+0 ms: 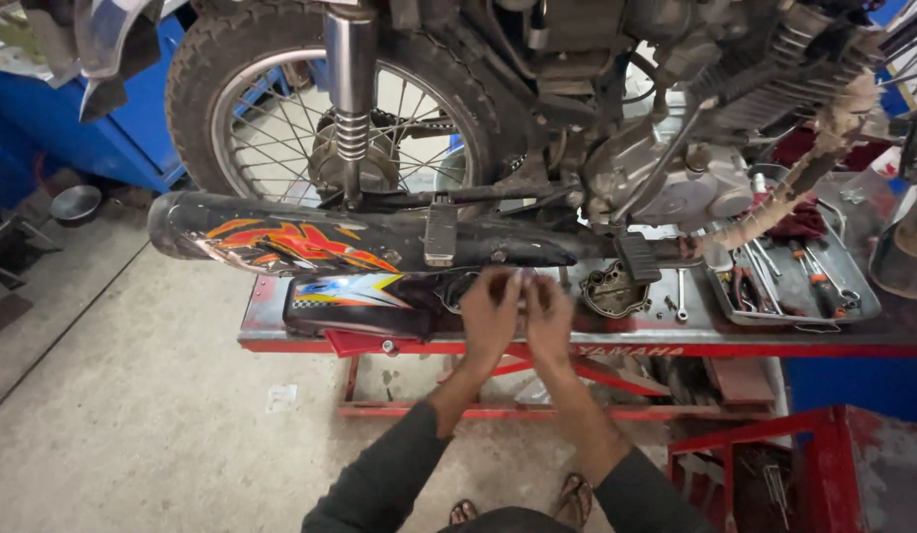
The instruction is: The person removes a side panel from a motorcycle using a screwdriver, then uses a wrench to loosen and remove a bolt from the engine area. They proceed to remove a black cover, wipe the engine components with a red cloth, and finally place the removed parts on the workbench.
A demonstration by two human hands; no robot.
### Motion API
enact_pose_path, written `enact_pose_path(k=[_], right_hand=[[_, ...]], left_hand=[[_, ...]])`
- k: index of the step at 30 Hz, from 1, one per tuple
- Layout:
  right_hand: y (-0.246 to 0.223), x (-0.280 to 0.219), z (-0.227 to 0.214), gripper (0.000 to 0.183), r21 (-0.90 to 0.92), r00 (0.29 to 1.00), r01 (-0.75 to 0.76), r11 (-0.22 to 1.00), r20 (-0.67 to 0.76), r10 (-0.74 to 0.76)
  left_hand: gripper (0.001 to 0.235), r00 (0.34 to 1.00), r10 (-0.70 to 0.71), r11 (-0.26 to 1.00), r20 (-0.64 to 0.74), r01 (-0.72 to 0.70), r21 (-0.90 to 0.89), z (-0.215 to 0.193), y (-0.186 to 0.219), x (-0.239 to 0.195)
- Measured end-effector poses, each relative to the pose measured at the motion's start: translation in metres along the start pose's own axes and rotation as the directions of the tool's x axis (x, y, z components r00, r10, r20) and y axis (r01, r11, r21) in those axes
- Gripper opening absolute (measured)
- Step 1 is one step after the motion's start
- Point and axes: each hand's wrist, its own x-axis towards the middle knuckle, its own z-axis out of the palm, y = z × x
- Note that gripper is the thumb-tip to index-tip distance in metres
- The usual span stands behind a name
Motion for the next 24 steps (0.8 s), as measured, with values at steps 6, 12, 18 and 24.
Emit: enact_pose_path(k=[6, 12, 18, 24], right_hand=[[-0.131, 0.051, -0.020, 0.021, -0.144, 0.929, 0.352, 0.925, -0.068, -0.364], [-0.172, 0.080, -0.028, 0.018, 0.035, 0.828, 0.556, 0.830, -0.114, -0.549], [-0.163, 0.078, -0.038, 0.016, 0.233, 0.911, 0.412, 0.881, -0.095, -0.401], [-0.156, 0.061, -0.049, 0.012, 0.249, 0.965, 0.261, 0.933, -0.028, -0.262]], left_hand=[[0.025, 0.798, 0.594, 0.801, -0.099, -0.577, 0.161, 0.006, 0.122, 0.104], [0.030, 0.787, 0.593, 0.543, 0.170, -0.547, 0.637, 0.025, 0.170, 0.204], [0.024, 0.742, 0.646, 0.430, 0.179, -0.548, 0.718, 0.026, 0.171, 0.209], [0.021, 0.709, 0.695, 0.536, 0.120, -0.622, 0.571, -0.011, 0.157, 0.097]])
